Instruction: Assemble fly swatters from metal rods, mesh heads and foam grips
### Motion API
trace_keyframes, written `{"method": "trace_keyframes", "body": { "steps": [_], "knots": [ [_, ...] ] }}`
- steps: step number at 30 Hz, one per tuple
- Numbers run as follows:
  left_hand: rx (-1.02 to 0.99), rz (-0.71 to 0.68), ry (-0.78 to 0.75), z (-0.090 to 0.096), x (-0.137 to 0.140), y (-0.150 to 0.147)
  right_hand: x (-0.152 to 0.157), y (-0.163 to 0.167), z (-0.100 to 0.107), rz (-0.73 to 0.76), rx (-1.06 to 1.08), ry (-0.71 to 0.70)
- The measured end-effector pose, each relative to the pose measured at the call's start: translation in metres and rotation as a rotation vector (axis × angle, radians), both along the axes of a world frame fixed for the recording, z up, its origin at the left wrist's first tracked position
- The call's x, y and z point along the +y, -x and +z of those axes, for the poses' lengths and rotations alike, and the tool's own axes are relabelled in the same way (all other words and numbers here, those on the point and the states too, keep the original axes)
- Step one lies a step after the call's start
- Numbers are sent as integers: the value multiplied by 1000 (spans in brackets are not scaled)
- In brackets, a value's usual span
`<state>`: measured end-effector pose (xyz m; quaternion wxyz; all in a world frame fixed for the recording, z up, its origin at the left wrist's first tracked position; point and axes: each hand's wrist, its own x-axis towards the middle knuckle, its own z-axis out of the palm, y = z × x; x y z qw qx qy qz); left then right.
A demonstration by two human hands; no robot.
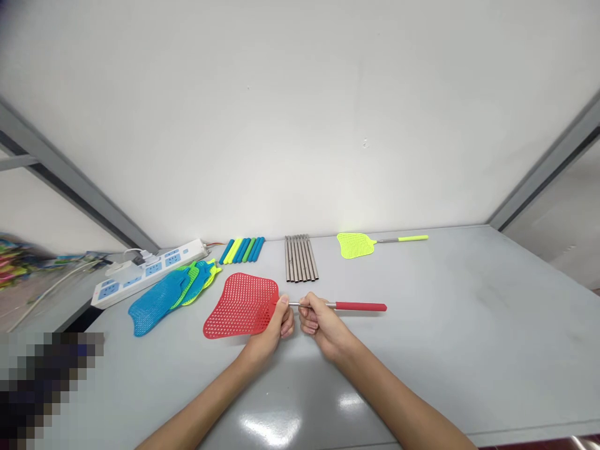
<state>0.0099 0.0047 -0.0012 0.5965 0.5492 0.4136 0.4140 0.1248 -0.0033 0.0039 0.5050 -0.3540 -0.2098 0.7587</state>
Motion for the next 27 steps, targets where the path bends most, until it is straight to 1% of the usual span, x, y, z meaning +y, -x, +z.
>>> {"method": "trace_keyframes", "body": {
  "steps": [8, 18, 21, 27],
  "knots": [
    [7, 20, -32, 1, 7, 6, 2, -7, 3, -14, -3, -2],
    [55, 27, -91, 11, 11, 13, 4, -17, 5, 64, 7, -48],
    [73, 36, -96, 12, 13, 16, 6, -19, 6, 52, -1, -45],
    [32, 31, -104, 12, 19, 22, 8, -25, 8, 42, -11, -46]
  ]
}}
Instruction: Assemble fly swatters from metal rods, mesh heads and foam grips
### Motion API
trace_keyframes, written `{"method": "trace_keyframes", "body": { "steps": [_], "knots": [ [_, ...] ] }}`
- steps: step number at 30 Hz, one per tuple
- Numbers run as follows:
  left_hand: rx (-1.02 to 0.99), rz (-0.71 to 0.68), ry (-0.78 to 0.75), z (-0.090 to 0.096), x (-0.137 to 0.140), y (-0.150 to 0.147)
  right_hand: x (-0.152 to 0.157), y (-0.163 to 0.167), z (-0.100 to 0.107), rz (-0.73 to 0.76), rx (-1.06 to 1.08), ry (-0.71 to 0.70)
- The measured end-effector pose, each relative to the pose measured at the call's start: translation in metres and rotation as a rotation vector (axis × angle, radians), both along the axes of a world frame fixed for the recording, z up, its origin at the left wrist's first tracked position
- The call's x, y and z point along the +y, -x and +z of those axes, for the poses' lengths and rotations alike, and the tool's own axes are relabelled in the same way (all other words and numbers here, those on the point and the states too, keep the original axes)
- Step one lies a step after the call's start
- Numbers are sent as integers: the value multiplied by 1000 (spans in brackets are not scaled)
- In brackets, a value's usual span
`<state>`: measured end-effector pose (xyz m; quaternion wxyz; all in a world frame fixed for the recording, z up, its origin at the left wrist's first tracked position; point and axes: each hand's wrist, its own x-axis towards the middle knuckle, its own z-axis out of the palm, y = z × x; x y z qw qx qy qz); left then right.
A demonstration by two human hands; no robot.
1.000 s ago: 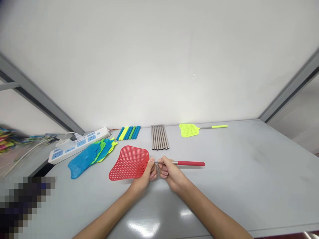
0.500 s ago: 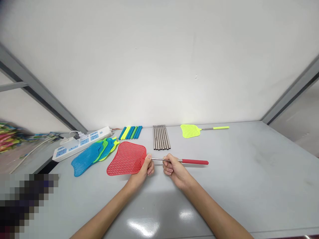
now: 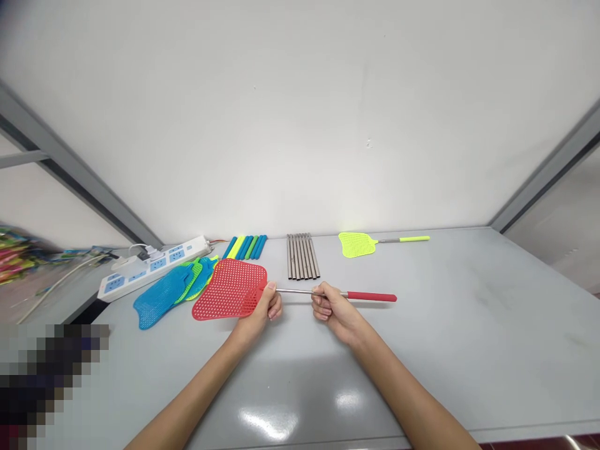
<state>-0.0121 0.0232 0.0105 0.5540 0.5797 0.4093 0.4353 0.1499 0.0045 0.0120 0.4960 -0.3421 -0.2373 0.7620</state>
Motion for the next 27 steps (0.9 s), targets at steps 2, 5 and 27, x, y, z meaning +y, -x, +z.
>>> {"method": "trace_keyframes", "body": {
  "steps": [2, 5, 27],
  "knots": [
    [-16, 15, -5, 1, 1, 1, 0, -3, 0, -3, -3, 0],
    [-32, 40, 5, 2, 2, 2, 1, -6, 0, -20, -17, -2],
    [-161, 97, 17, 10, 20, 22, 4, -18, 0, -59, -23, -15]
  ]
}}
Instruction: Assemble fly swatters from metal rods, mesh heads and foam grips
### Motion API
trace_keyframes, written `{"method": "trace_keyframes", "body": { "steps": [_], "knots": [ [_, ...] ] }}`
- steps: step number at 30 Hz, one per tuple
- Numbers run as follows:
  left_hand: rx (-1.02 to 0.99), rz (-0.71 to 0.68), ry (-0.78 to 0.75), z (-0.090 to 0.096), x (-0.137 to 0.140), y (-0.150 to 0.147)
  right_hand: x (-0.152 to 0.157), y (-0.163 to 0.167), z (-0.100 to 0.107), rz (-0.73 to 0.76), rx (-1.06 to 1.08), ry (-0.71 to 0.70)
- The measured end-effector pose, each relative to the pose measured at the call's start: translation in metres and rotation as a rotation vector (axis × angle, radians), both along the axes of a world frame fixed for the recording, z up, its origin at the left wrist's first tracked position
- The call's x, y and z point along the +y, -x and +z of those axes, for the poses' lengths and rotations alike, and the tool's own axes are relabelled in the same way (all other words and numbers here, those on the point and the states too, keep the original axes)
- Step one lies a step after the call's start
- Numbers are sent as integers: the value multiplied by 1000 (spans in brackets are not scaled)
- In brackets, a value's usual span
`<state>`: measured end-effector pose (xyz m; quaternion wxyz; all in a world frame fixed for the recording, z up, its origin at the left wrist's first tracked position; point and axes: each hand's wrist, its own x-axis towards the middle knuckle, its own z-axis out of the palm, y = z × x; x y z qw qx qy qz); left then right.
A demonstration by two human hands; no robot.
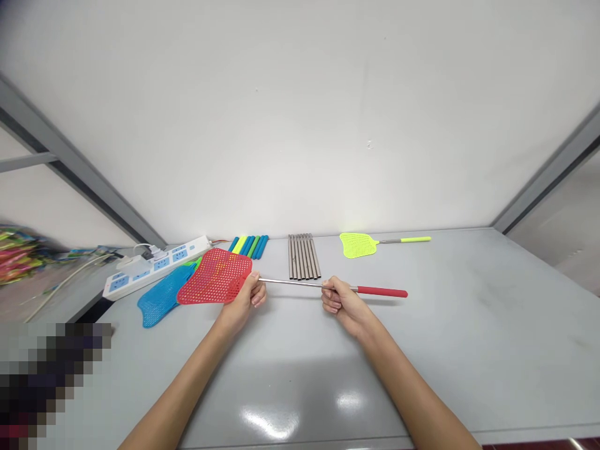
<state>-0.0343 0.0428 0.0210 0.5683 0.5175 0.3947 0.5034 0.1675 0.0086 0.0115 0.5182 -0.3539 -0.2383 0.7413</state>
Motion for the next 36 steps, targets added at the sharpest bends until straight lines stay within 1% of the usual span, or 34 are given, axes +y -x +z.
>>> {"method": "trace_keyframes", "body": {
  "steps": [11, 15, 18, 22, 26, 30, 36],
  "knots": [
    [-24, 7, -6, 3, 2, 2, 0, -4, 3, 10, 2, 9],
    [10, -16, -9, -3, 1, 1, 0, -6, 2, 4, 10, 26],
    [-13, -22, 54, -11, -1, -5, 2, -8, -4, -6, -10, 43],
    [-88, 73, 136, -19, -1, -13, 5, -10, -13, -21, -59, 27],
    [-137, 157, 156, -17, -3, -17, 5, -8, -16, 9, -101, -9],
    [-149, 181, 152, -14, -5, -17, 4, -6, -13, 42, -103, -37],
    [-151, 168, 121, -18, -4, -16, 3, -5, -13, 42, -93, -27]
  ]
}}
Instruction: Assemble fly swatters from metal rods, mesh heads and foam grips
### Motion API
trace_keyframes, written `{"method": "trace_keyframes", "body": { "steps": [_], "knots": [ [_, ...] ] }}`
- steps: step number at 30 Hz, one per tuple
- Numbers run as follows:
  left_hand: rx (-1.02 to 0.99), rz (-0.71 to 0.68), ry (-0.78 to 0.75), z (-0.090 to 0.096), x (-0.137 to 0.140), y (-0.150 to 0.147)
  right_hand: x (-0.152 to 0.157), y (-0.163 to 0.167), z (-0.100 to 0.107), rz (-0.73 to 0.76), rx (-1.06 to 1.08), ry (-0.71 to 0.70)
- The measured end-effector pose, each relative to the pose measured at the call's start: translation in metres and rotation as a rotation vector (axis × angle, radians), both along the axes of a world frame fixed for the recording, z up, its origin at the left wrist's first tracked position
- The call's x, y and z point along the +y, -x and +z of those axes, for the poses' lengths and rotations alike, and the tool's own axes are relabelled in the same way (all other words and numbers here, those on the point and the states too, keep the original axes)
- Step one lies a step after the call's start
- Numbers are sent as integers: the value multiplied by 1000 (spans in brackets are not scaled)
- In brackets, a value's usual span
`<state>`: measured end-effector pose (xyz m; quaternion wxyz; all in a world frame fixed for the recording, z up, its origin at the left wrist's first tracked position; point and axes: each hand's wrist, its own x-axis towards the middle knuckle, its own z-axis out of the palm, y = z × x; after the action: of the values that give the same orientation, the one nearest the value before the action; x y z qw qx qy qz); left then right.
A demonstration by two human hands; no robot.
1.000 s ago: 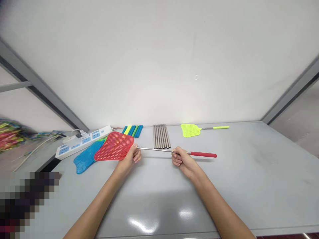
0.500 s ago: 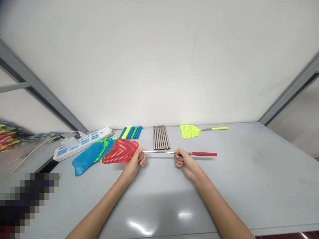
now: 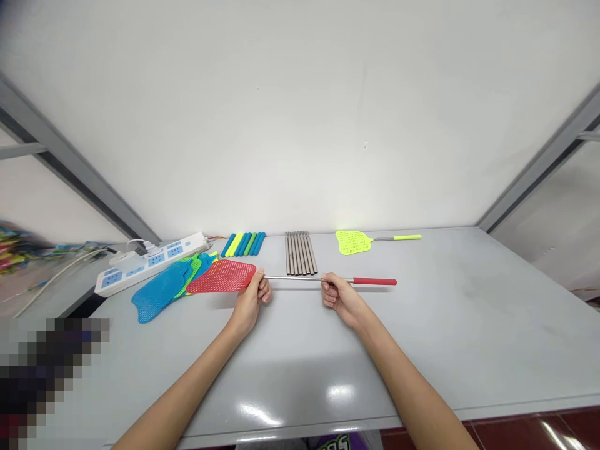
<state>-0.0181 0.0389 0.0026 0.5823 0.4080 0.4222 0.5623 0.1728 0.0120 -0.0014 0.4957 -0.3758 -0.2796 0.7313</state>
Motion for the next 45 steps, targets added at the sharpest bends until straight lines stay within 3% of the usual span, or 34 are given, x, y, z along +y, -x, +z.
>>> {"method": "trace_keyframes", "body": {
  "steps": [11, 20, 27, 34, 39, 45],
  "knots": [
    [-6, 18, 19, -4, 4, 3, -3, 4, 8, 39, -48, 12],
    [-20, 31, 18, -4, 3, 1, -5, 3, 8, 94, -73, -66],
    [60, -135, -18, -7, -3, -3, -8, 11, 3, 163, -98, -67],
    [65, -548, 113, -1, -15, -3, -11, 22, 0, 265, -88, -80],
    [5, -537, 151, -2, -13, 0, -18, 27, 2, 437, -81, -90],
    [-60, -532, 139, -3, -10, 0, -32, 46, 37, 604, -115, -170]
  ]
}}
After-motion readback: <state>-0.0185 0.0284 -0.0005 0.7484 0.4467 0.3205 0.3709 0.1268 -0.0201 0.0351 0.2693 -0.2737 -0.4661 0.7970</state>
